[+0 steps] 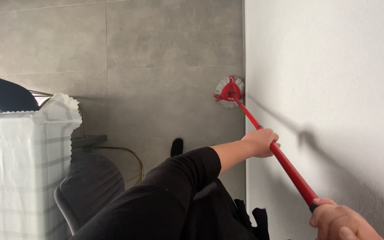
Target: The person mops the tiled floor with a red spin mop, moving around a dining table and chairs. They briefly reposition a chair to clean underneath it, then continue mopping along the base of cabinets and walls before placing the mop into a red wringer bucket.
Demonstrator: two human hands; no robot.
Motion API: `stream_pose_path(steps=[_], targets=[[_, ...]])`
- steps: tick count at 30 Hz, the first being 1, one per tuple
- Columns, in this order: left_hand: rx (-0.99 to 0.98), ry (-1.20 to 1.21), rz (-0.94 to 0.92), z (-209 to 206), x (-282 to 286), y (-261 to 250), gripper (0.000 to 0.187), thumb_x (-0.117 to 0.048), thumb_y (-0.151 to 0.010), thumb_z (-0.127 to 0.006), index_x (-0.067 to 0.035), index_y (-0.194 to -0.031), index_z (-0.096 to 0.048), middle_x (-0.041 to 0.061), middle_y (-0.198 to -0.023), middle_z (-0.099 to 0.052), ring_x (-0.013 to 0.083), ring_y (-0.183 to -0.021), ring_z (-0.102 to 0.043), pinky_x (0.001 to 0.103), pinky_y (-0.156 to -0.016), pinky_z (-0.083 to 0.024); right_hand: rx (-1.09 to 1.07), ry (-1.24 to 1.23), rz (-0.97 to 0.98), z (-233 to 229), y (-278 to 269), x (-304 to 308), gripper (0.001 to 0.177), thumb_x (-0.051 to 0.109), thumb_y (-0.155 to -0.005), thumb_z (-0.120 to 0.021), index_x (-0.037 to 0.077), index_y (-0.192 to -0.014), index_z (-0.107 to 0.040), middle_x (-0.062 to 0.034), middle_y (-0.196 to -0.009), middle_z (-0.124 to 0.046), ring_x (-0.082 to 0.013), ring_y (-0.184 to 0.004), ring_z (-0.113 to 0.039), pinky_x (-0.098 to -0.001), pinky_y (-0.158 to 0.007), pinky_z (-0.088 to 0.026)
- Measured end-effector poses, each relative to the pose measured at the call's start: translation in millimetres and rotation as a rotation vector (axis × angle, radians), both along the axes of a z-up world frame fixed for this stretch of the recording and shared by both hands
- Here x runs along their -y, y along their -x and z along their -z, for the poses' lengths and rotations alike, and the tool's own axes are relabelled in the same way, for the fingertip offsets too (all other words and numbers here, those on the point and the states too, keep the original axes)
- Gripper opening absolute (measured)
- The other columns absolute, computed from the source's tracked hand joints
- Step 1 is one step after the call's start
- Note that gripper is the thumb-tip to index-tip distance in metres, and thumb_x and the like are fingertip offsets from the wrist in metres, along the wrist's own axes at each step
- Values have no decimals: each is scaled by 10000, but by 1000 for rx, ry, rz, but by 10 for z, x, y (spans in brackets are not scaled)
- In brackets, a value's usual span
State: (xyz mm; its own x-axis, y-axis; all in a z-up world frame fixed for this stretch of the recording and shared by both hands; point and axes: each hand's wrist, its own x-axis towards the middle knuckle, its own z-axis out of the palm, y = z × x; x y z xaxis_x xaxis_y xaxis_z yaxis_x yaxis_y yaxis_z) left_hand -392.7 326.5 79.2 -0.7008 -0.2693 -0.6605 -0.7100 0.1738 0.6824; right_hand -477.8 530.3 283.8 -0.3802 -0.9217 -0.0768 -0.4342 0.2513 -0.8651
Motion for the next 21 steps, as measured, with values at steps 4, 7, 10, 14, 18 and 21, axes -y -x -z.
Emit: stream_pose_path(steps=[4,7,10,14,18,21], targets=[[-21,2,76,-29,-196,-96,384,-403,-1010,-398,-121,-936,-648,34,-1129,-618,246,-946,-638,406,-741,-525,182,91,-339,367,447,-402,296,208,-987,-495,126,-719,-590,8,-696,-729,-66,-683,-784,-394,-1103,-584],[16,6,82,-282,-204,-352,376,-405,-1016,-412,-143,-792,-560,3,-877,-640,217,-761,-607,369,-637,-486,53,43,-288,-170,-49,-105,348,200,-961,-494,125,-628,-556,-15,-661,-706,-64,-626,-753,-326,-1035,-648],[22,82,13,-107,-294,-603,433,-445,-996,-340,-151,-904,-645,17,-1100,-652,253,-931,-648,419,-742,-524,71,104,-327,-409,-447,180,354,213,-917,-489,130,-583,-407,-29,-543,-493,-121,-486,-558,-318,-861,-677],[30,77,-153,-15,-306,-1182,223,-295,-921,-437,-188,-868,-625,-5,-975,-673,245,-825,-639,393,-660,-516,66,133,-421,-498,-863,430,328,183,-870,-535,146,-573,-400,-2,-542,-468,-122,-472,-528,-331,-853,-681],[45,240,-300,210,-303,-1879,408,-443,-999,-368,-171,-1004,-672,48,-1151,-668,303,-961,-688,480,-767,-547,275,316,-478,-412,-1530,724,333,223,-853,-467,133,-547,-369,-13,-492,-421,-154,-449,-438,-308,-590,-514],[86,335,-414,334,-239,-2498,380,-443,-974,-398,-178,-964,-670,45,-1107,-672,338,-908,-709,499,-736,-567,422,435,-445,-274,-2062,875,284,217,-748,-459,89,-511,-369,-65,-467,-387,-197,-415,-392,-349,-512,-406]])
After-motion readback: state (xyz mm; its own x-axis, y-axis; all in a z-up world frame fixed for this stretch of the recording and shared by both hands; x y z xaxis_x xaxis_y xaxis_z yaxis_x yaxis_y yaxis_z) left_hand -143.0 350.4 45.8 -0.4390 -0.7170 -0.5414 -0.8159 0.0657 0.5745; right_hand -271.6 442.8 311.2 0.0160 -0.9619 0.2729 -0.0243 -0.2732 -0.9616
